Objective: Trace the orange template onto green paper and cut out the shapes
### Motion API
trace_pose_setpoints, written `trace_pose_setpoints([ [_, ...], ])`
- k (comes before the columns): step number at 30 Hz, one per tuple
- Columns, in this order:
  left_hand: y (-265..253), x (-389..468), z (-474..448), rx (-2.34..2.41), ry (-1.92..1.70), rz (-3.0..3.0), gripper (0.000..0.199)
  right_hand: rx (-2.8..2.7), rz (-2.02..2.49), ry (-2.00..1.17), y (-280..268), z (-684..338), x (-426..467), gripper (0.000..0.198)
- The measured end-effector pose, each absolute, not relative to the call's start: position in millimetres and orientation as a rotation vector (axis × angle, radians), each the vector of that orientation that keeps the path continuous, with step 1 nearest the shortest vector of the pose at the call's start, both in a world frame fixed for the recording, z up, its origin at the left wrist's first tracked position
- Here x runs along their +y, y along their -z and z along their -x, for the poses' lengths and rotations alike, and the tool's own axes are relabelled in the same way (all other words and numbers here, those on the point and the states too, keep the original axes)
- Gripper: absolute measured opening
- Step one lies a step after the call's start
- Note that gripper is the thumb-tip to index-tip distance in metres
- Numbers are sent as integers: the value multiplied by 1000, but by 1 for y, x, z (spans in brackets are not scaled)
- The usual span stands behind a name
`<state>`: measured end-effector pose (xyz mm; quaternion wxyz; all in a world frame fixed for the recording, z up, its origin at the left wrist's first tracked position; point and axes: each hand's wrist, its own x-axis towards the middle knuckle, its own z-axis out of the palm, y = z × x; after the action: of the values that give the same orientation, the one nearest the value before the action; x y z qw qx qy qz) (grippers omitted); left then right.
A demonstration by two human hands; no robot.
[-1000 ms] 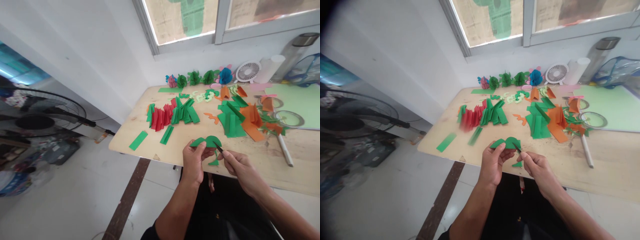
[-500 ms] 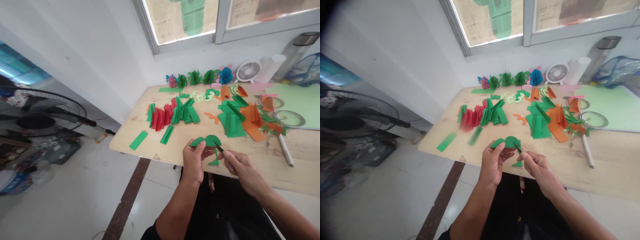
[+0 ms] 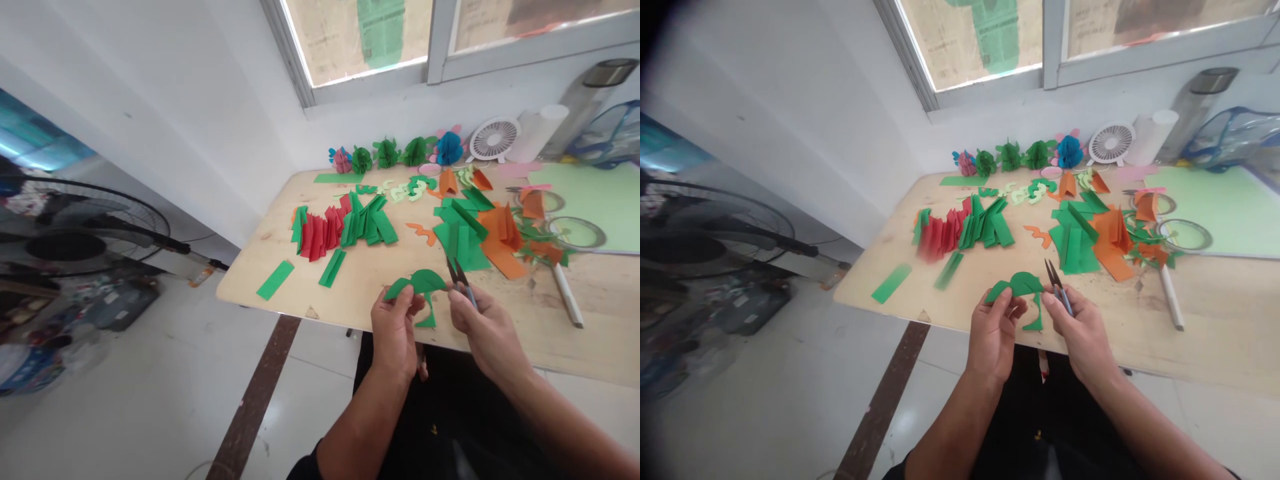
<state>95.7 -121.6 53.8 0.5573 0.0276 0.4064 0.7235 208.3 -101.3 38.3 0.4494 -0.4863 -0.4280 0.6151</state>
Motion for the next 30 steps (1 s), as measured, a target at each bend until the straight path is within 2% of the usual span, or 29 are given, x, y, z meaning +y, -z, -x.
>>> trace_pose_setpoints([
  [4,-50,-127,-98,952,-1651,-67,23,-1084,1231,-1536,-46,-204,-91,43],
  [10,-49,-127,-83,1082,-1619,-220,20,-1339,1219,-1559,-50,-216,-71,38],
  [14,-51,-125,-76,1152,-1508,-368,19,-1472,1217,-1552,-53,-220,-59,40],
  [19,-51,-123,-80,1135,-1575,-280,21,-1255,1125,-1586,-53,-216,-71,42],
  [30,-55,-115,-93,1087,-1674,-147,22,-1040,1282,-1659,-24,-207,-118,41],
])
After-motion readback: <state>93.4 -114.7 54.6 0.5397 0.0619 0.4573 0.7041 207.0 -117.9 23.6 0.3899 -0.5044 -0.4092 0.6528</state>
